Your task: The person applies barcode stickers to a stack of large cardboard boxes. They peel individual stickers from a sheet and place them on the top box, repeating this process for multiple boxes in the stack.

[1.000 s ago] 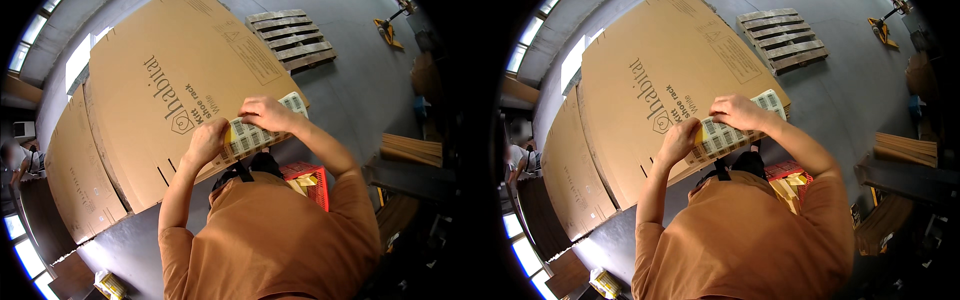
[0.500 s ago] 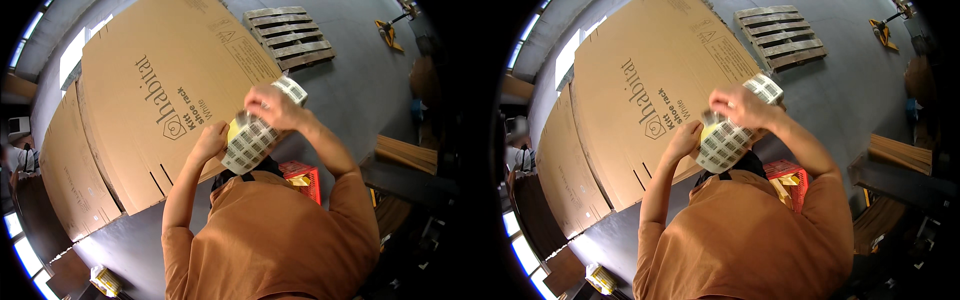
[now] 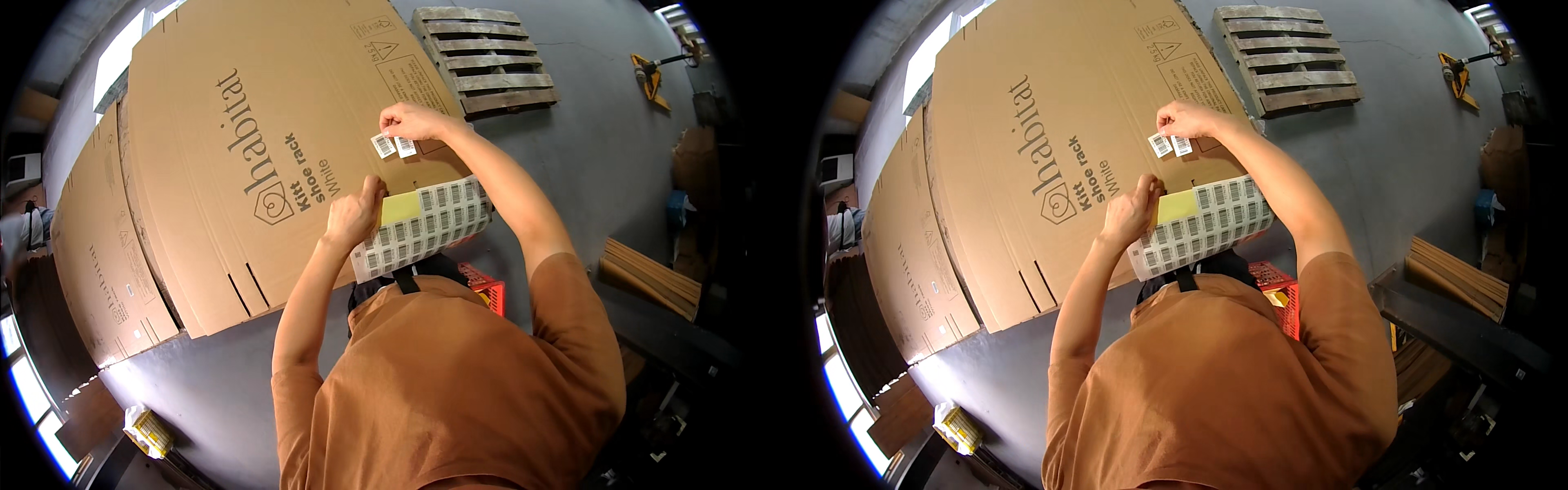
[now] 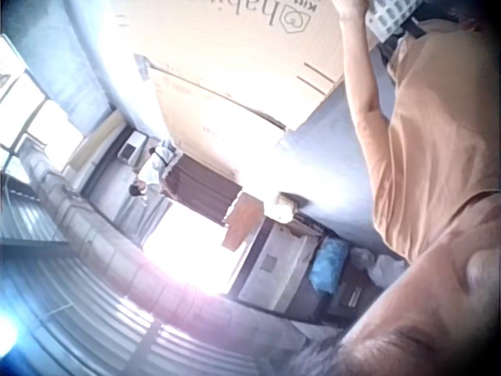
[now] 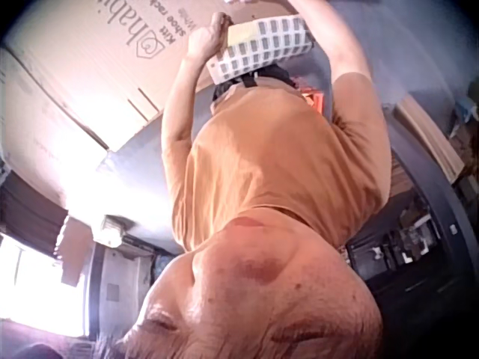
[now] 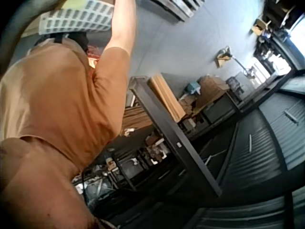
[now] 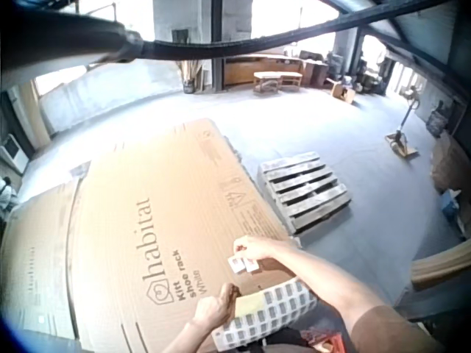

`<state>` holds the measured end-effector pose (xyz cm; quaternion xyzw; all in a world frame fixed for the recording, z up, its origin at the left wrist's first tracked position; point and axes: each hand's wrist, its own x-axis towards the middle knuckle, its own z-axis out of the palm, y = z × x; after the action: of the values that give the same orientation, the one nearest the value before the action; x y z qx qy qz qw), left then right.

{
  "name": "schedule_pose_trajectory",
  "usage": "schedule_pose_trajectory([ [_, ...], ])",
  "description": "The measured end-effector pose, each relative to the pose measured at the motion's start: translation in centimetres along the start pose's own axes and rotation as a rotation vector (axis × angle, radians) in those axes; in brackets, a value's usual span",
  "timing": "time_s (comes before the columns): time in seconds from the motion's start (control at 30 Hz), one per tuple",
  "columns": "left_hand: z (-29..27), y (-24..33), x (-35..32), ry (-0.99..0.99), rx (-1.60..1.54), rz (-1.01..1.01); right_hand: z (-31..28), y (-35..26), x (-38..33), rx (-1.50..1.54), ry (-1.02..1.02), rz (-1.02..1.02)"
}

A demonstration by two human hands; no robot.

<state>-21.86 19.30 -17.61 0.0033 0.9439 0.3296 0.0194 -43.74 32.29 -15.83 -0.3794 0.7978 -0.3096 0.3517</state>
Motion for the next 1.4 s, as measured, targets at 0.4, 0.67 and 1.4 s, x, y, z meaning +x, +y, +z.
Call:
schedule_pose_trajectory([
  [0.4, 0.3, 1.2, 3.2, -0.149, 0.269, -0.195, 1.1, 0.8, 1.2, -0.081, 0.07, 0.086],
  [0.67, 0.4, 2.2, 1.4, -0.182, 0.282, -0.131, 1.4, -1.6, 0.3, -0.221, 0.459, 0.201],
  [1.4, -0.1, 0.4, -13.7, 0.128, 0.235, 0.117, 18.5, -6.8, -9.3, 0.824, 0.561, 0.326],
])
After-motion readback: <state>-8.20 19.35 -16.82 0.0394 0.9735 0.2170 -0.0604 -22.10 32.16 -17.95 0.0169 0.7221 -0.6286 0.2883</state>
